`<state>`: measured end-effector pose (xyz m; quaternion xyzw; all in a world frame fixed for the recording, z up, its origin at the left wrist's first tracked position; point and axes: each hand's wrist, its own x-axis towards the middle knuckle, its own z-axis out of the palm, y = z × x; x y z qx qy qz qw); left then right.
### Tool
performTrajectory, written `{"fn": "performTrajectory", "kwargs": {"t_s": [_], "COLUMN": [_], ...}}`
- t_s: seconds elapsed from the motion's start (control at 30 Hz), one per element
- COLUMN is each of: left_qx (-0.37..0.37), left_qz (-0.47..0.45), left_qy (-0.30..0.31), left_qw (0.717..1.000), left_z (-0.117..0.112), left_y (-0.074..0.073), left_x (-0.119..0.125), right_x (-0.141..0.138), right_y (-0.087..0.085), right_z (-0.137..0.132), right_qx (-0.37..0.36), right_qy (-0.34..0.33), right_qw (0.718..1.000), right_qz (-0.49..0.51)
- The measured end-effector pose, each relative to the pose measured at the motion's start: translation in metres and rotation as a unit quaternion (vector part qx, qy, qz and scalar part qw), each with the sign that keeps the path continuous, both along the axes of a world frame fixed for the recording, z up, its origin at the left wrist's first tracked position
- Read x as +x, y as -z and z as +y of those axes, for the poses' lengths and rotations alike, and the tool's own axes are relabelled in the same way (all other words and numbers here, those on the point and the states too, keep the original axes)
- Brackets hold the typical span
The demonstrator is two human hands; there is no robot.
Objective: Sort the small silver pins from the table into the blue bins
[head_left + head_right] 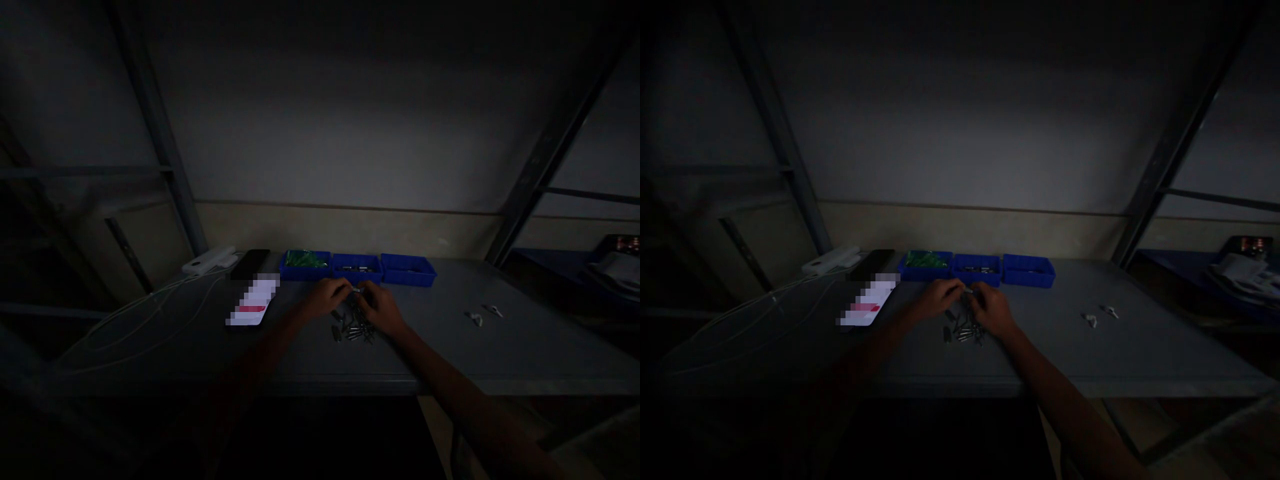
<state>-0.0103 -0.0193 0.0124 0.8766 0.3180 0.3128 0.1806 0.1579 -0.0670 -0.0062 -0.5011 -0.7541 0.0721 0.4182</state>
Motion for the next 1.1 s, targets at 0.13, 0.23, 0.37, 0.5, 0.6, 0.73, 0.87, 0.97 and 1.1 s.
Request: {"fn": "performTrajectory", "kwargs": {"t_s": [0.13, 0.23, 0.37, 0.5, 0.6, 0.73, 0.87, 0.97, 1.1], "left_qx": [0.007, 0.002, -0.004, 0.002, -0.004, 0.0, 0.008, 0.007, 0.0], "left_qz": [-0.008, -0.016, -0.018, -0.023, -0.023, -0.023, -0.008, -0.006, -0.006], "left_qy": [0.007, 0.008, 0.017, 0.018, 0.022, 0.015, -0.001, 0.002, 0.004], "left_qw": [1.0, 1.0, 1.0, 1.0, 1.0, 1.0, 1.0, 1.0, 1.0], "left_z": [0.0009, 0.0017, 0.0032, 0.0045, 0.0036, 0.0005, -0.0012, -0.0008, 0.0008], "left_y": [0.0017, 0.0038, 0.0063, 0.0081, 0.0068, 0.0023, -0.0005, -0.0002, 0.0014], "left_x": [0.0, -0.0007, -0.0013, -0.001, -0.0009, -0.001, -0.0008, -0.0006, -0.001], "right_x": [-0.0002, -0.0001, 0.0002, 0.0006, 0.0008, 0.0009, 0.0012, 0.0016, 0.0018], "right_y": [-0.0013, -0.002, -0.0013, 0.0005, 0.0008, 0.0003, 0.0012, 0.0022, 0.0032], "right_z": [0.0001, 0.0, 0.0004, 0.0015, 0.001, -0.0011, -0.0014, -0.0004, 0.0008], "right_qx": [-0.01, -0.011, -0.018, -0.018, -0.012, 0.006, 0.02, 0.024, 0.027], "right_qy": [0.004, 0.002, -0.003, -0.005, 0.0, 0.012, -0.006, -0.011, -0.008], "right_qw": [1.0, 0.999, 0.999, 1.0, 1.0, 0.999, 1.0, 1.0, 1.0], "right_qz": [0.022, 0.036, 0.036, 0.023, 0.018, 0.029, 0.016, 0.005, 0.001]}}
